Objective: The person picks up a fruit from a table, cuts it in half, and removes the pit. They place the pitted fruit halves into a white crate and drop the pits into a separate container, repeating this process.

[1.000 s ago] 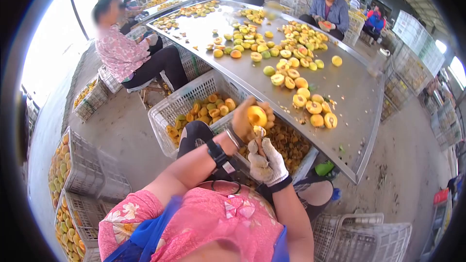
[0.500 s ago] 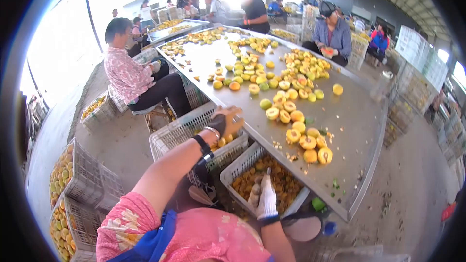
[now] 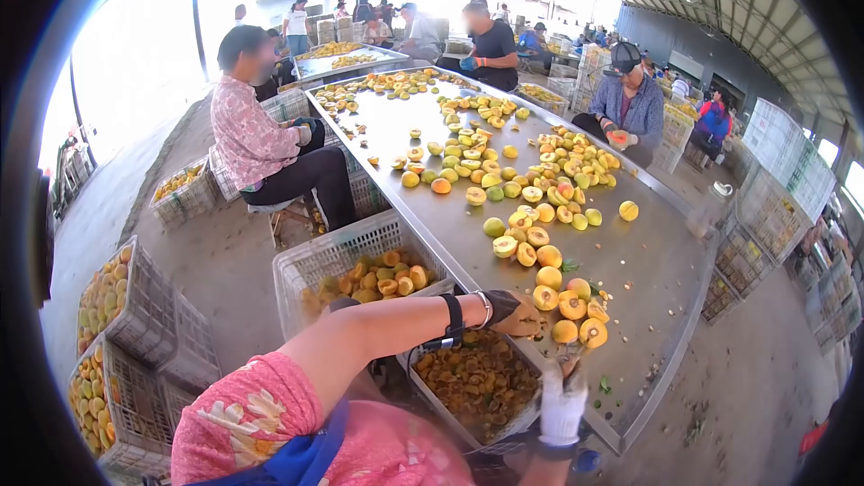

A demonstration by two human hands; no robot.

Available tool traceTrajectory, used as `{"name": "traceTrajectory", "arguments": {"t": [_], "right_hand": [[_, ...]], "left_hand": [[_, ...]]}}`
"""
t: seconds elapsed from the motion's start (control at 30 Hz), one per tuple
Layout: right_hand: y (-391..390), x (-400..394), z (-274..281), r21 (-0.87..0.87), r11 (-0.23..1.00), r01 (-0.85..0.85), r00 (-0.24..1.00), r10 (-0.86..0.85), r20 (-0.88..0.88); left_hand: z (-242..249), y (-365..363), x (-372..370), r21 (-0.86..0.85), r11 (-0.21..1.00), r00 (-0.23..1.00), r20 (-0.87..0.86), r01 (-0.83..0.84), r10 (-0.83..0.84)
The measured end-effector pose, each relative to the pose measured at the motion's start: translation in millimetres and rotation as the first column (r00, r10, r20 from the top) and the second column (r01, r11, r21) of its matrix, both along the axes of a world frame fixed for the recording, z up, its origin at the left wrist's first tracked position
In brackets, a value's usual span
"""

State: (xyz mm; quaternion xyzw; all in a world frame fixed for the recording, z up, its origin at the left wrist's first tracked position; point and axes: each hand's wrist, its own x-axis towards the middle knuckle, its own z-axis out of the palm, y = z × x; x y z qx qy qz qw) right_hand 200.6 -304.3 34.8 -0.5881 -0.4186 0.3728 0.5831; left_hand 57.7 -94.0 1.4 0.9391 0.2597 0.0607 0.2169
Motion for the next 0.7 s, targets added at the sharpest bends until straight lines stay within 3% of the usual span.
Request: {"name": "traceTrajectory", "arguments": {"t": [0.03,0.1,0.2,0.33,0.43,0.6,0.7], "right_hand": [[14,32,-26,0.151,0.988,0.037,0.872,-0.105,0.479],[19,53,-7,0.066,0.996,0.063,0.698,-0.092,0.710],[28,93,-20,-0.110,0.992,0.065,0.369,0.079,0.926],[38,107,-38,-0.275,0.958,0.082,0.459,0.208,0.864],[53,96,-40,-0.330,0.944,0.021,0.475,0.282,0.834],[94,47,-41,-0.342,0.940,0.002,0.449,0.305,0.840],[115,52,-58,-0.339,0.938,-0.067,0.607,0.308,0.733]], "left_hand": [[2,-1,-2,-0.083,0.996,1.000,0.013,0.027,-0.026],[9,-3,-6,-0.239,0.967,0.996,0.053,0.086,-0.076],[12,-1,-13,-0.219,0.973,0.993,0.106,0.069,-0.047],[5,15,-35,0.001,0.982,0.981,-0.048,-0.188,0.187],[1,15,-34,0.042,0.976,0.976,-0.035,-0.215,0.216],[-17,4,23,0.111,0.989,0.983,-0.146,-0.094,0.110],[13,-20,28,0.001,0.990,0.972,-0.188,-0.144,0.142]]}}
